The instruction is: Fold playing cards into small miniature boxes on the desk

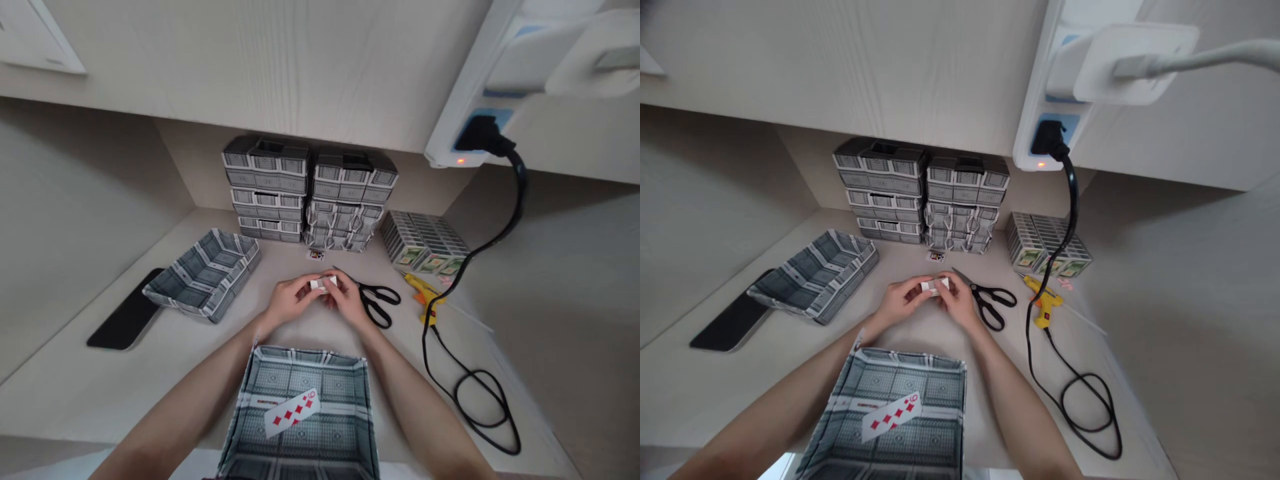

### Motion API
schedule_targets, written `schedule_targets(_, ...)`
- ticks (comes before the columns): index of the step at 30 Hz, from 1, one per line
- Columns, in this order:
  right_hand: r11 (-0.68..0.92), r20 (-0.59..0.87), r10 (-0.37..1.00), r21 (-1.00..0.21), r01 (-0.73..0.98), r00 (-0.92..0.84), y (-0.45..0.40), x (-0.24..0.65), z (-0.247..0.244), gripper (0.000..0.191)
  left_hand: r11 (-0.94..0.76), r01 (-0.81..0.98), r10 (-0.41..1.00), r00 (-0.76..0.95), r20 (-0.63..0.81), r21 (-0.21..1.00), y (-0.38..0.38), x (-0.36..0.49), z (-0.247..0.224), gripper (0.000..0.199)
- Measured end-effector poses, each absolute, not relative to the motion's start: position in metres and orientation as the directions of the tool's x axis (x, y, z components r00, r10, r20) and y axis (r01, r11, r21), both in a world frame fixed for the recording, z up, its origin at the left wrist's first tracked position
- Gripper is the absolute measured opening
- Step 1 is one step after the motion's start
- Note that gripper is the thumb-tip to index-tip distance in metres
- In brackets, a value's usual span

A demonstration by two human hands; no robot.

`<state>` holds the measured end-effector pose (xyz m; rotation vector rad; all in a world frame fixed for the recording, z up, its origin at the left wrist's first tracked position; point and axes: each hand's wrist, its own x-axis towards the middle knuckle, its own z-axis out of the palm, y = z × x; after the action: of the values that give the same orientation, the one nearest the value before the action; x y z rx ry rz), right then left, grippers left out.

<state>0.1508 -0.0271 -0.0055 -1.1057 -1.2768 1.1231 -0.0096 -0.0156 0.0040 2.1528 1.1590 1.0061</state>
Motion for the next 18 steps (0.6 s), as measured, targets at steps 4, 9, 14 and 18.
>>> schedule_targets(4, 0.149, 0.15, 0.988, -0.988, 0.042, 0.019, -0.029, 0.152, -0.008, 0.03, -0.454, 0.481, 0.889, 0.304, 0.343, 0.75, -0.014, -0.008, 0.004, 0.037)
schedule_targets(9, 0.21, 0.211, 0.977, -0.975, 0.072, 0.01, -0.034, 0.152, -0.003, 0.033, -0.381, 0.442, 0.924, 0.213, 0.318, 0.812, -0.01, -0.006, 0.003, 0.034)
schedule_targets(14, 0.172, 0.175, 0.984, -0.982, -0.077, -0.04, -0.029, 0.155, -0.002, 0.032, -0.376, 0.39, 0.923, 0.233, 0.305, 0.841, -0.009, -0.008, 0.003, 0.034)
schedule_targets(18, 0.11, 0.126, 0.991, -0.955, -0.274, -0.039, -0.022, 0.158, -0.007, 0.034, -0.373, 0.309, 0.906, 0.327, 0.27, 0.875, -0.012, -0.012, 0.006, 0.039)
